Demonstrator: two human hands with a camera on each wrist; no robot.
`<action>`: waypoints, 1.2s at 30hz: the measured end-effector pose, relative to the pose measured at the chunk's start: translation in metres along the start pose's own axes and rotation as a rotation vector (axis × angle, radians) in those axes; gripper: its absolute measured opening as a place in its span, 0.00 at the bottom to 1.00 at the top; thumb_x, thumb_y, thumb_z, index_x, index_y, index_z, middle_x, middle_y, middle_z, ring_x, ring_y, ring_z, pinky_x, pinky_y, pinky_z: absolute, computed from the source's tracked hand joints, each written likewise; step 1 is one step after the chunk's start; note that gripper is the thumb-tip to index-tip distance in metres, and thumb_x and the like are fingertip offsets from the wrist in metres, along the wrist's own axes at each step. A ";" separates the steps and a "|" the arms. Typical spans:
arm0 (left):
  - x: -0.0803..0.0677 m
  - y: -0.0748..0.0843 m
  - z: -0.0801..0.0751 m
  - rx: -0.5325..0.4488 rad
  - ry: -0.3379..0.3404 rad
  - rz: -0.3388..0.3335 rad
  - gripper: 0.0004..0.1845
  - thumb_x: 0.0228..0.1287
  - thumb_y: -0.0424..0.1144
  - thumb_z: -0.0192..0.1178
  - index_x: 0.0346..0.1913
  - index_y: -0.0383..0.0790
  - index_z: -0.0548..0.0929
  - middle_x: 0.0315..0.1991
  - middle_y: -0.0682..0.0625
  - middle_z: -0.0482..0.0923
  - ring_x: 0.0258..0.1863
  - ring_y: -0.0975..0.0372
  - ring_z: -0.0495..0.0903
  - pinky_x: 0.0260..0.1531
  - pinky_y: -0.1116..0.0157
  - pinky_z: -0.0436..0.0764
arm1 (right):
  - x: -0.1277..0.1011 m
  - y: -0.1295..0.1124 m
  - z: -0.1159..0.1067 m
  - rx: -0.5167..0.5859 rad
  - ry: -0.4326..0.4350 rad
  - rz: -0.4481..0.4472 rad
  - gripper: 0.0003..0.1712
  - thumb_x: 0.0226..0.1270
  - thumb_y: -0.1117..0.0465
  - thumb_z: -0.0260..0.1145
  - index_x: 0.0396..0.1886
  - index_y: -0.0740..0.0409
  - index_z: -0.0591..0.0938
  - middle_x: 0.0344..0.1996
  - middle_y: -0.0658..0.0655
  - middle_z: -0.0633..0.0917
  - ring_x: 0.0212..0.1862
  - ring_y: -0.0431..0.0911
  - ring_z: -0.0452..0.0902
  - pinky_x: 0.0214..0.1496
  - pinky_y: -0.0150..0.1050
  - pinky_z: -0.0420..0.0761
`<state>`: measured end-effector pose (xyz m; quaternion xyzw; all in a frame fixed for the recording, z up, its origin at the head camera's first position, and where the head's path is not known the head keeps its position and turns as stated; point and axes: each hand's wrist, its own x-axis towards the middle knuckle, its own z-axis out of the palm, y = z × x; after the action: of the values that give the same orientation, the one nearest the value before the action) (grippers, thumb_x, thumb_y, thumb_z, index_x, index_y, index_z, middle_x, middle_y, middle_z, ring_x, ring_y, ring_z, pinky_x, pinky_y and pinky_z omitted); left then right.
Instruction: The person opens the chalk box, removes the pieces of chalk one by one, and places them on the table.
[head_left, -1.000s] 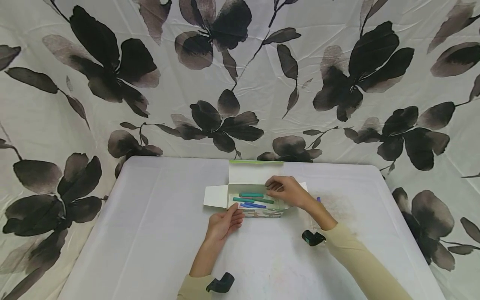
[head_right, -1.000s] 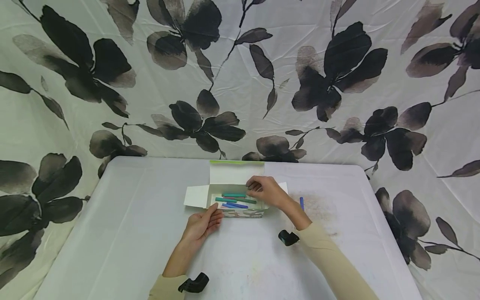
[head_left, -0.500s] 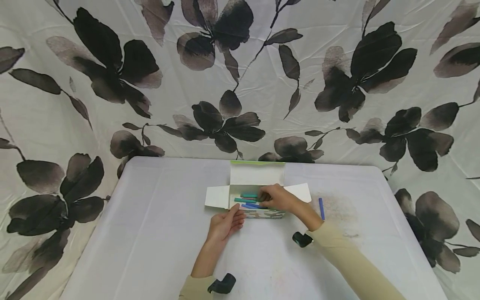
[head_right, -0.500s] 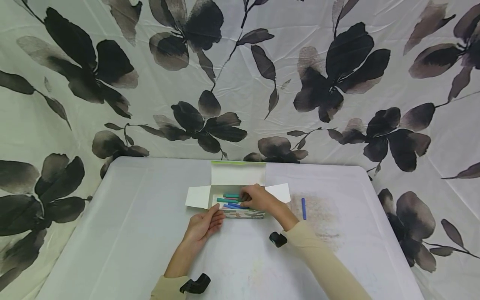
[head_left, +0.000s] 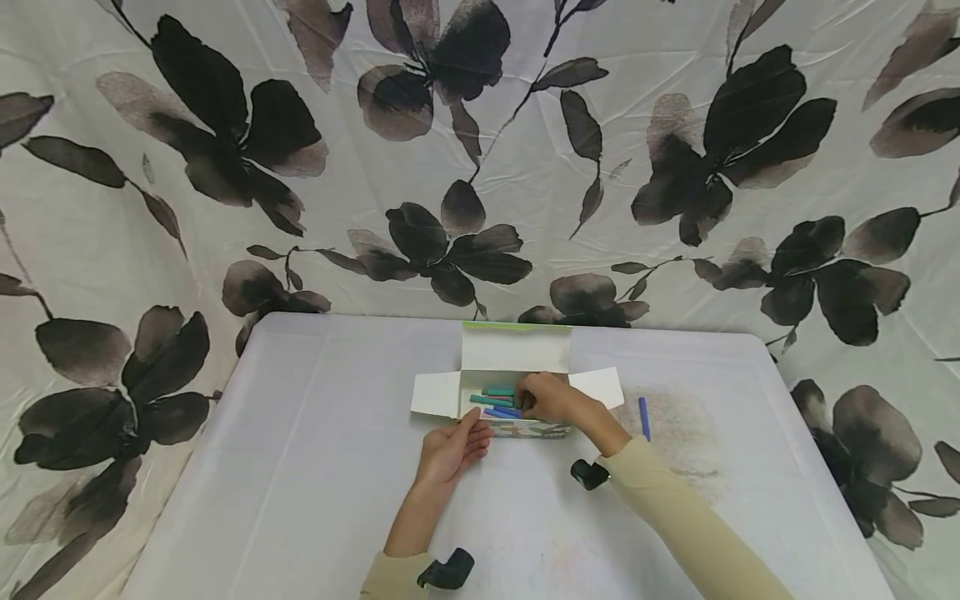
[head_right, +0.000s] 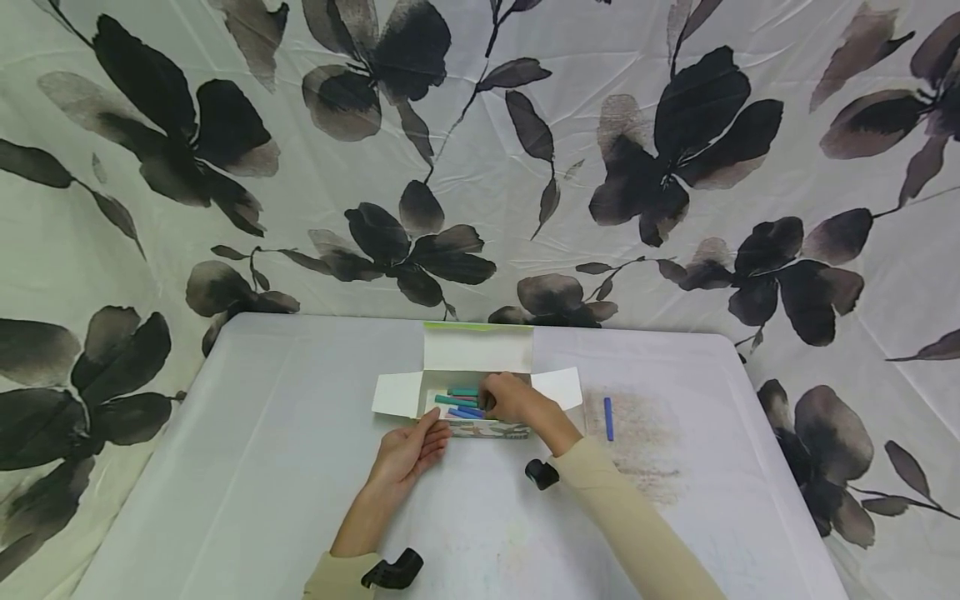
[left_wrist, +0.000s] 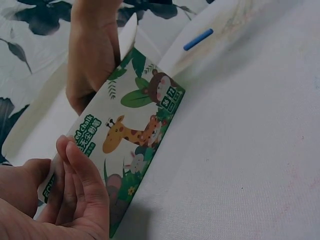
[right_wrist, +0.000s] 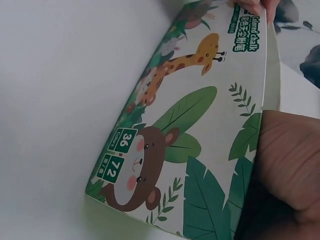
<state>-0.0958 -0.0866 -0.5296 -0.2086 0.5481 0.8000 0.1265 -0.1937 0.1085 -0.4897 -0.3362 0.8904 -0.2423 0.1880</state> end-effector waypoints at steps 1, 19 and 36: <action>0.000 0.000 0.000 -0.001 0.001 -0.002 0.24 0.74 0.47 0.65 0.47 0.22 0.84 0.34 0.46 0.88 0.31 0.66 0.86 0.34 0.73 0.87 | 0.000 0.000 0.000 0.001 -0.002 -0.006 0.05 0.61 0.75 0.74 0.36 0.67 0.86 0.31 0.58 0.86 0.32 0.40 0.79 0.37 0.31 0.82; 0.003 0.002 -0.001 -0.005 0.003 -0.013 0.24 0.73 0.47 0.65 0.48 0.23 0.84 0.33 0.47 0.88 0.33 0.65 0.87 0.34 0.73 0.86 | -0.022 0.010 -0.027 0.153 0.079 -0.131 0.11 0.69 0.71 0.69 0.50 0.69 0.85 0.40 0.60 0.88 0.41 0.46 0.84 0.45 0.37 0.86; 0.002 0.000 0.001 0.033 0.006 0.006 0.23 0.74 0.46 0.64 0.48 0.22 0.84 0.34 0.46 0.88 0.32 0.66 0.85 0.35 0.72 0.87 | -0.067 0.031 -0.057 0.300 0.294 0.032 0.15 0.71 0.66 0.70 0.54 0.65 0.85 0.44 0.58 0.87 0.48 0.50 0.84 0.52 0.43 0.87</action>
<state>-0.0982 -0.0863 -0.5302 -0.2071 0.5624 0.7906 0.1260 -0.1905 0.1928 -0.4492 -0.2513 0.8675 -0.4156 0.1079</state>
